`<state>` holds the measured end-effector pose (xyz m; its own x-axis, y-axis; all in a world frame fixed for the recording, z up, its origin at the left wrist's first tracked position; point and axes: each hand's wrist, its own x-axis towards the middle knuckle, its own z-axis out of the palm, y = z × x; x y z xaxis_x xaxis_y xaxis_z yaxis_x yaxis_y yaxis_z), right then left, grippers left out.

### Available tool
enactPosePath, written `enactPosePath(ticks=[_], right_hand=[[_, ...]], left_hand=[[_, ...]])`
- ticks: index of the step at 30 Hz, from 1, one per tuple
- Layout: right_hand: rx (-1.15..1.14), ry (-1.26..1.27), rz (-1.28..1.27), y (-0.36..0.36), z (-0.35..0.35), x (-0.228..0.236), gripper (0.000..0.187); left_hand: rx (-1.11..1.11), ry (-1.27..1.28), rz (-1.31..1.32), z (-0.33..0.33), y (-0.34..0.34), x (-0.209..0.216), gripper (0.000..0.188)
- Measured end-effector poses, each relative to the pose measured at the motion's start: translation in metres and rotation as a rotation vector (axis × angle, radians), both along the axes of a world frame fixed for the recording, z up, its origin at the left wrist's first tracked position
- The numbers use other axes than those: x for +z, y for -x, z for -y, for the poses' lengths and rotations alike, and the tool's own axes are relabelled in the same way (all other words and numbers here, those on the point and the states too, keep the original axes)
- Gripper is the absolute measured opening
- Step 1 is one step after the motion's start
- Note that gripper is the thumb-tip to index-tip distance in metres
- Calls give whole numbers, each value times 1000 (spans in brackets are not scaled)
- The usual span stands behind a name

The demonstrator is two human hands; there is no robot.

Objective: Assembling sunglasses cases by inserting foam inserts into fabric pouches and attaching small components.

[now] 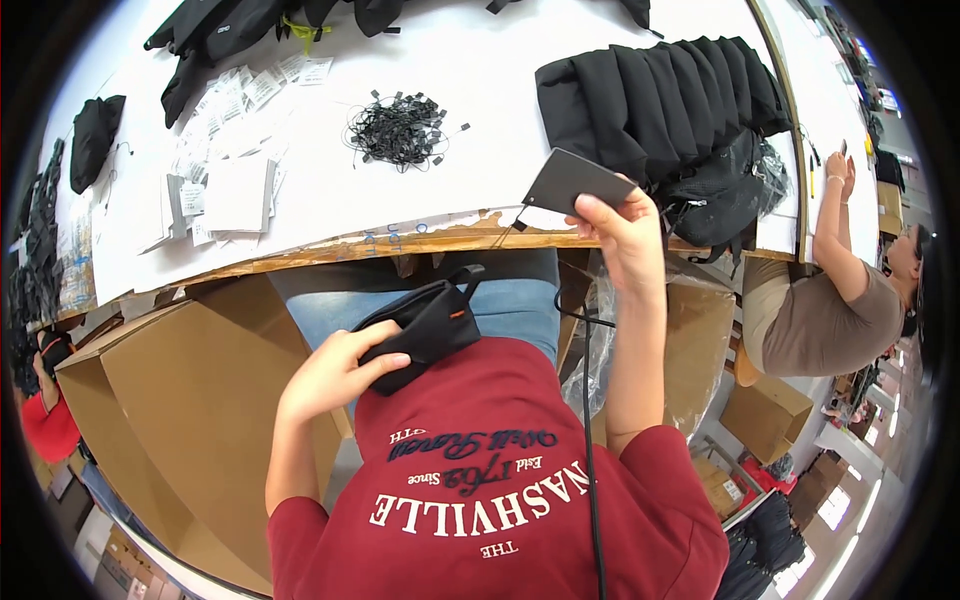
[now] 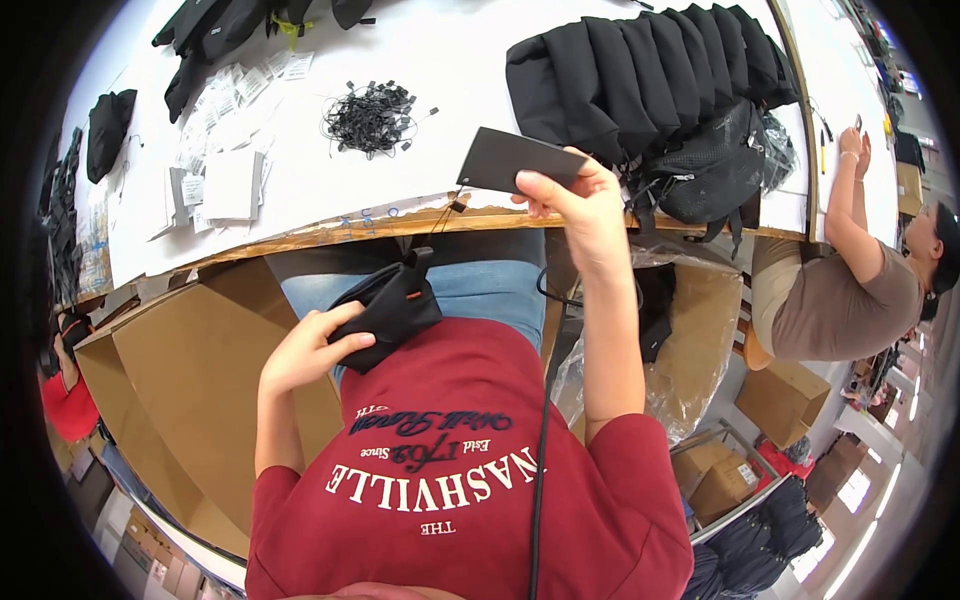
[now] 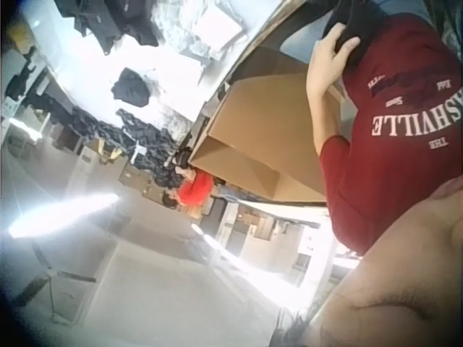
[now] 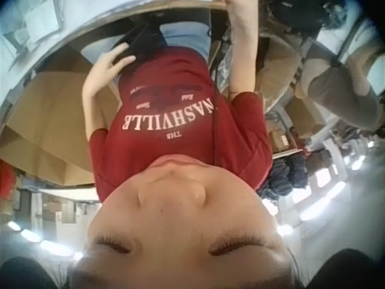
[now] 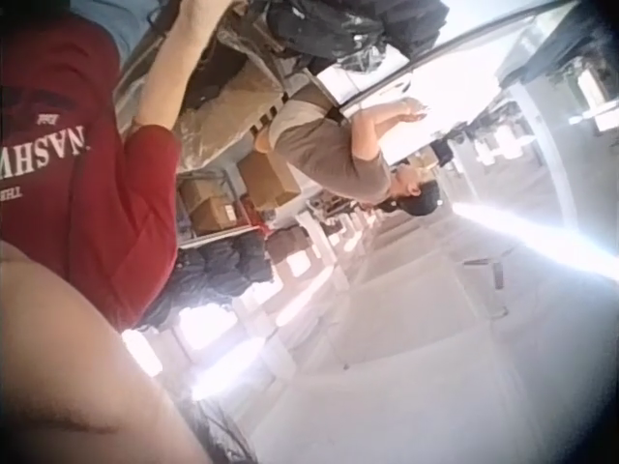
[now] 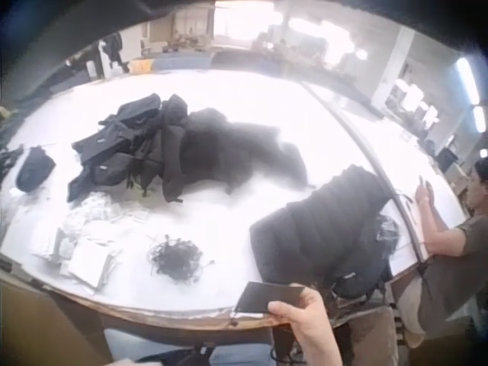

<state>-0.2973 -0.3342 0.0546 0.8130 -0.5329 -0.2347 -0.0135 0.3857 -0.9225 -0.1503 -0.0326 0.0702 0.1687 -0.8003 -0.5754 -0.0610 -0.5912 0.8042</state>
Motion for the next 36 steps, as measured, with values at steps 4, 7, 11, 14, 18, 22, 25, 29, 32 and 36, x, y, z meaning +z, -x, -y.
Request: enactPosePath(ticks=[4, 7, 11, 14, 18, 22, 25, 29, 32, 36], right_hand=[[-367, -606, 164, -41, -38, 2, 20], [-270, -777, 17, -59, -51, 0, 32], [-296, -570, -126, -58, -63, -4, 32], [-373, -449, -180, -54, -59, -8, 32], [-481, -343, -135, -53, -53, -10, 33], [-297, -45, -118, -41, -39, -6, 27], [-120, 73, -52, -34, -36, 4, 31], [210, 269, -179, -30, -52, 25, 32], [422, 954, -335, -34, -69, 36, 29], [732, 1144, -310, -21, -74, 27, 30]], left_hand=[[-56, -5, 39, 11, 5, 1, 21], [-115, 18, 41, 17, 7, 4, 20], [-166, 6, 65, 22, 9, 7, 20], [-167, 8, 83, 22, 10, 9, 20], [-161, 6, 85, 17, 9, 11, 22], [-31, 77, 72, 6, -6, 16, 24], [-66, 31, 283, 11, -12, 23, 20], [-196, 277, 610, 33, -6, 21, 17], [-1, 446, 674, 45, 3, 20, 15], [-317, 555, 865, 42, -2, 14, 20]])
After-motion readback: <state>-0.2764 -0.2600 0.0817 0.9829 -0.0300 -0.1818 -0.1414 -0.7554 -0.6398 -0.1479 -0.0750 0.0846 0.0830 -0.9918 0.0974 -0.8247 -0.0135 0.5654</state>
